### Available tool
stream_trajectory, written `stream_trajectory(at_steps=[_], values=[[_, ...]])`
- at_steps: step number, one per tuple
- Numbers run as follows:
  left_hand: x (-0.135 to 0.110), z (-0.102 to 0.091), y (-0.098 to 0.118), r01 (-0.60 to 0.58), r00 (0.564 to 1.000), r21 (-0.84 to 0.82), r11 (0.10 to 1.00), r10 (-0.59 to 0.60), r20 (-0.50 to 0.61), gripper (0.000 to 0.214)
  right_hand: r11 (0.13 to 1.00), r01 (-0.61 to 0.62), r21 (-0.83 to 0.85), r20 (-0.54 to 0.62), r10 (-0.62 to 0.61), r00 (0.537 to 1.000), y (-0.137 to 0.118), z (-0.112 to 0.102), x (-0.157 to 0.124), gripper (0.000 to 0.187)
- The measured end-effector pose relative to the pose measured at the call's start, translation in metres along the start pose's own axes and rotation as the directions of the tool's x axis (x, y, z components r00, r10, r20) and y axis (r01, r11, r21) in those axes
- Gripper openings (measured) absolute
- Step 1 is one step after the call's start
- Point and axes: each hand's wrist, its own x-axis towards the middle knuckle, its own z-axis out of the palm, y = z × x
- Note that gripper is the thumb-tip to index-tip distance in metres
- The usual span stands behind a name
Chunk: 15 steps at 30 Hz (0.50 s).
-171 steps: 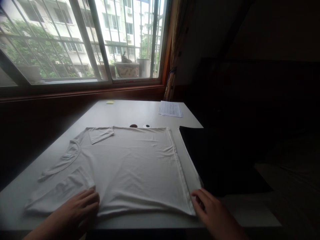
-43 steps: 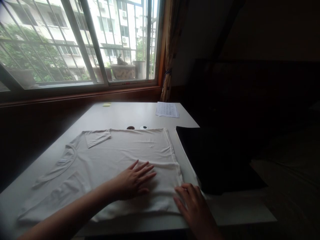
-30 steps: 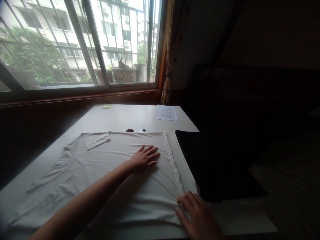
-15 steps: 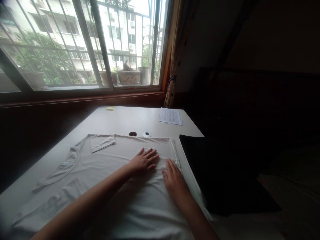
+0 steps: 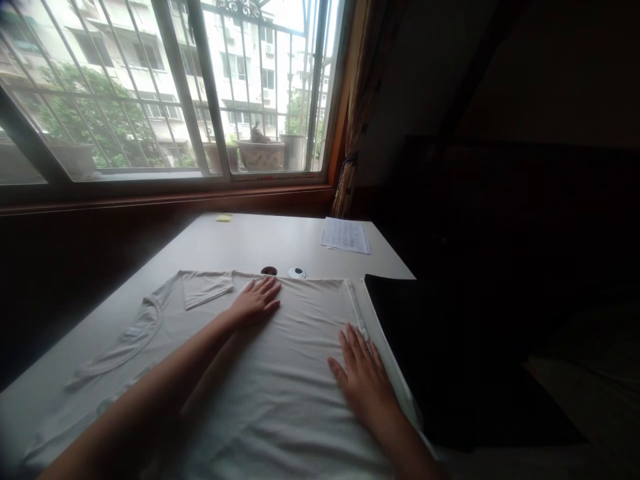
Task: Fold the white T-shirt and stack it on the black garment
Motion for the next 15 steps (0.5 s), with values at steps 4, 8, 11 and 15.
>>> stream_trajectory(at_steps=[4,8,11,15], values=[[0.010,0.000,-0.007,0.080,0.997,0.000,0.997,-0.080,-0.007,0.061,1.000,-0.007,0.006,-0.003,0.007,1.000,0.000,0.000,0.000,0.066],[0.013,0.001,-0.009,0.117,0.993,0.005,0.993,-0.117,-0.026,0.060,1.000,-0.022,0.008,0.045,0.022,0.999,0.001,-0.003,0.001,0.068],[0.013,0.003,-0.008,0.128,0.991,0.009,0.992,-0.128,-0.037,0.061,0.999,-0.050,0.008,0.088,0.049,0.995,-0.003,-0.008,0.011,0.069],[0.012,0.005,-0.007,0.130,0.990,0.010,0.991,-0.130,-0.046,0.062,0.998,-0.031,0.053,0.085,0.027,0.996,-0.024,-0.017,0.049,0.071]])
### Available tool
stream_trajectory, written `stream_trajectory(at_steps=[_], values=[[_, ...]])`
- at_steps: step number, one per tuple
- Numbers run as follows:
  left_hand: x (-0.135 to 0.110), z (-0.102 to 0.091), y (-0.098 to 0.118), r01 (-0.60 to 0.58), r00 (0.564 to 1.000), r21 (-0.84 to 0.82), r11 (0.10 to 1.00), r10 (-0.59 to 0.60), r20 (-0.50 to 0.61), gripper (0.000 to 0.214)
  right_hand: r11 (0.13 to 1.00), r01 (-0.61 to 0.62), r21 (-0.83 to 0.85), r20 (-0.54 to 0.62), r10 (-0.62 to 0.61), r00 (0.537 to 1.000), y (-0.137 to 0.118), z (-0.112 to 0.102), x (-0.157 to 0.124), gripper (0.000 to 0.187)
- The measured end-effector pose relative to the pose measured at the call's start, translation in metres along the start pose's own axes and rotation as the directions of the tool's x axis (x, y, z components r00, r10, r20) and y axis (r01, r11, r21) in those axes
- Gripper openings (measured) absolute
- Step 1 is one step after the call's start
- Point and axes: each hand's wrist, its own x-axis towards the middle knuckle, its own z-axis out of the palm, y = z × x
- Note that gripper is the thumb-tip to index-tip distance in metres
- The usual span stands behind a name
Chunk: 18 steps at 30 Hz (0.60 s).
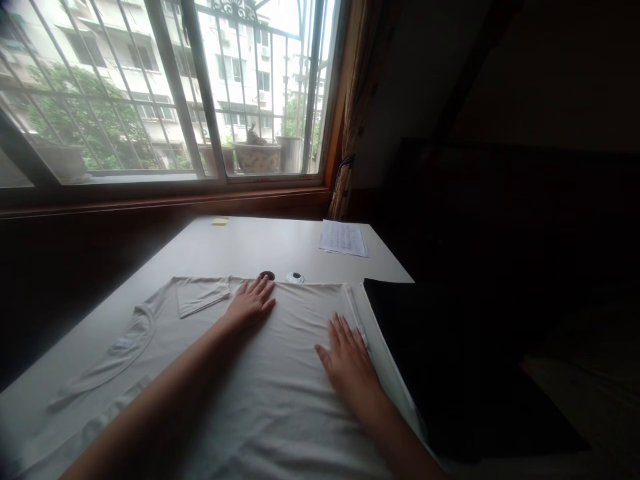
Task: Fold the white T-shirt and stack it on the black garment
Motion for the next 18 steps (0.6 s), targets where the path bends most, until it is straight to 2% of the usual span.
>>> stream_trajectory(at_steps=[3,6,8,12,18], values=[[0.000,0.000,0.000,-0.001,1.000,-0.001,1.000,0.001,-0.001,0.062,0.997,0.041,0.059,0.030,-0.043,0.999,-0.023,-0.003,0.045,0.070],[-0.001,0.000,-0.001,-0.002,1.000,-0.002,1.000,0.002,0.000,0.063,0.997,-0.005,0.079,0.105,-0.004,0.994,-0.037,0.003,0.090,0.071],[-0.001,-0.001,-0.001,0.001,1.000,-0.003,1.000,-0.001,0.002,0.063,0.997,-0.041,0.073,0.136,0.031,0.990,-0.037,0.010,0.112,0.072],[0.001,-0.002,-0.001,0.012,1.000,-0.007,1.000,-0.012,0.005,0.064,0.993,-0.102,0.056,0.146,0.093,0.985,-0.012,0.022,0.129,0.073],[0.006,-0.002,-0.001,0.017,1.000,-0.012,1.000,-0.017,0.017,0.066,0.984,-0.176,0.021,0.137,0.171,0.976,0.036,0.025,0.127,0.073]])
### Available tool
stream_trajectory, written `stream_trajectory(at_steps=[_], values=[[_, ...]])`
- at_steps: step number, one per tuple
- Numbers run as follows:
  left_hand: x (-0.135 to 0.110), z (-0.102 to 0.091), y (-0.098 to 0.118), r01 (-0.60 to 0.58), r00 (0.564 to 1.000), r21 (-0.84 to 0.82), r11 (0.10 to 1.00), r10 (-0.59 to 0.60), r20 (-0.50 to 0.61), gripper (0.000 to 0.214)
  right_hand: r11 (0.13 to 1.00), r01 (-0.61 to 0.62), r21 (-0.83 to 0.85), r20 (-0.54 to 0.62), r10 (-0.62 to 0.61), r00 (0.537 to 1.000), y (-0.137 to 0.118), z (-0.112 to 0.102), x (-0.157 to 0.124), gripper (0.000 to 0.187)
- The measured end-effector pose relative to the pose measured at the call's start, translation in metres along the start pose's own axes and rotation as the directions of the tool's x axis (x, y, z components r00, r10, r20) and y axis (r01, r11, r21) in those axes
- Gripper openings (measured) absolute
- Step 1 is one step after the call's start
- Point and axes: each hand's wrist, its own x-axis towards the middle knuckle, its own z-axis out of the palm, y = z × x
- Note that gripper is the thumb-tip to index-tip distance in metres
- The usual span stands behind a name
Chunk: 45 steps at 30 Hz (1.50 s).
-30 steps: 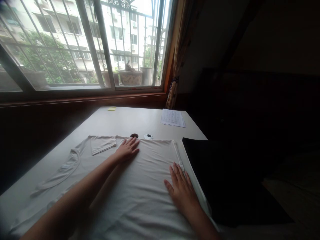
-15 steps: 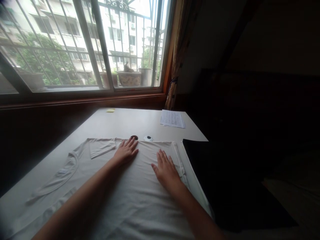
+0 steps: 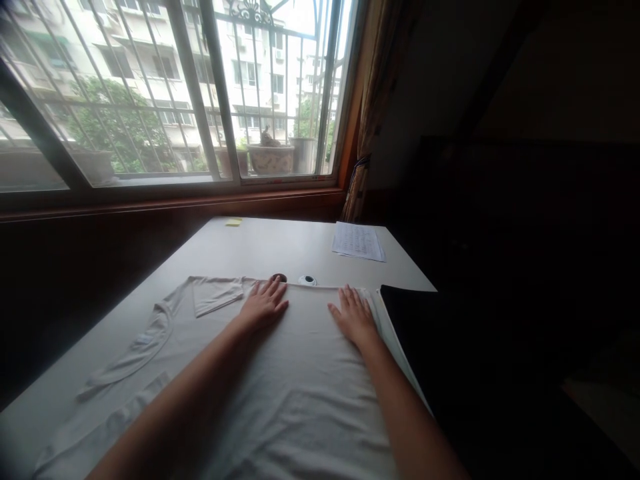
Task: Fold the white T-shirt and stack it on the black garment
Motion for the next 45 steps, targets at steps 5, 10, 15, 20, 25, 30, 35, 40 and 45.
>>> stream_trajectory(at_steps=[5,10,15,20,25,30,35,40,45], values=[[0.001,-0.002,0.000,-0.002,1.000,0.003,1.000,0.002,0.004,0.064,0.999,-0.035,-0.025,-0.030,0.034,0.999,0.017,0.000,0.000,0.073],[-0.005,-0.018,-0.035,0.157,0.986,0.047,0.987,-0.154,-0.060,0.063,0.999,-0.027,-0.037,-0.035,0.026,0.999,0.020,0.003,0.000,0.073],[-0.031,-0.031,-0.105,0.433,0.901,0.085,0.898,-0.426,-0.089,0.058,0.999,-0.023,-0.042,-0.034,0.021,0.999,0.022,0.003,0.002,0.073],[-0.051,-0.027,-0.152,0.564,0.826,0.092,0.821,-0.560,-0.059,0.058,0.999,-0.020,-0.041,-0.041,0.018,0.999,0.021,0.003,0.005,0.073],[-0.048,-0.023,-0.169,0.590,0.807,0.096,0.801,-0.589,-0.047,0.060,0.999,-0.004,-0.041,-0.043,0.002,0.999,0.019,0.003,0.011,0.074],[-0.045,-0.021,-0.179,0.597,0.802,0.099,0.796,-0.596,-0.042,0.062,0.999,0.009,-0.043,-0.047,-0.011,0.999,0.018,0.005,0.021,0.074],[-0.042,-0.018,-0.188,0.601,0.799,0.105,0.792,-0.600,-0.047,0.063,0.998,0.019,-0.052,-0.043,-0.021,0.999,0.017,0.005,0.033,0.074],[-0.041,-0.015,-0.191,0.610,0.792,0.109,0.785,-0.608,-0.057,0.064,0.998,0.026,-0.059,-0.043,-0.028,0.999,0.017,0.004,0.039,0.074],[-0.042,-0.015,-0.191,0.614,0.789,0.109,0.781,-0.611,-0.061,0.064,0.998,0.025,-0.063,-0.047,-0.028,0.999,0.017,0.005,0.040,0.074]])
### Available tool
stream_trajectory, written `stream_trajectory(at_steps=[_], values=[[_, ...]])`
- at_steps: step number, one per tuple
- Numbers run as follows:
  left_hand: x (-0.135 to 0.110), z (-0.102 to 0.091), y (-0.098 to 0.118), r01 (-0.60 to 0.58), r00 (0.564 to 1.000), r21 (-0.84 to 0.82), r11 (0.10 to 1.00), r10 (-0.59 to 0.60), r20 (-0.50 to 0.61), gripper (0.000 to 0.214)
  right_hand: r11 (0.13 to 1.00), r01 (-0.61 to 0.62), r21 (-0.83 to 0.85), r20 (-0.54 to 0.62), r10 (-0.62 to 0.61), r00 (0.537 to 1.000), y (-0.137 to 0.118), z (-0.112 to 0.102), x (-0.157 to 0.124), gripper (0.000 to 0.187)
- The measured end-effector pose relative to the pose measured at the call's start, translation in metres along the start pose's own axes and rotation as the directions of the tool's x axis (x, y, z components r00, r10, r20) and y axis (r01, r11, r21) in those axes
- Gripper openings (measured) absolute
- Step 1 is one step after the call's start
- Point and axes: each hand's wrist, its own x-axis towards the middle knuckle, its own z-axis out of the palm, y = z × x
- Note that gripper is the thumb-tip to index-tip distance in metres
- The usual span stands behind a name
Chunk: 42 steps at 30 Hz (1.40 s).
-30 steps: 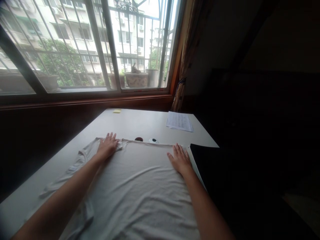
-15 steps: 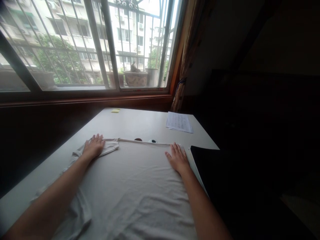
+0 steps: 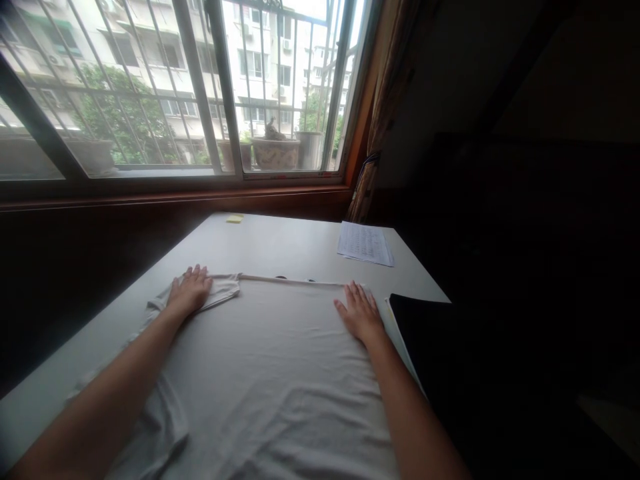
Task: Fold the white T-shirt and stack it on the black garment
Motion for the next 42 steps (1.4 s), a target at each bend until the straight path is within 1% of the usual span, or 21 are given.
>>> stream_trajectory(at_steps=[24,42], values=[[-0.004,-0.005,0.002,-0.002,1.000,-0.009,1.000,0.002,0.005,0.065,1.000,-0.009,-0.005,-0.012,0.009,1.000,-0.002,-0.001,-0.002,0.073],[-0.020,-0.007,0.001,-0.010,1.000,-0.019,1.000,0.010,-0.014,0.064,1.000,-0.013,0.003,-0.009,0.013,1.000,-0.001,-0.001,-0.009,0.072]])
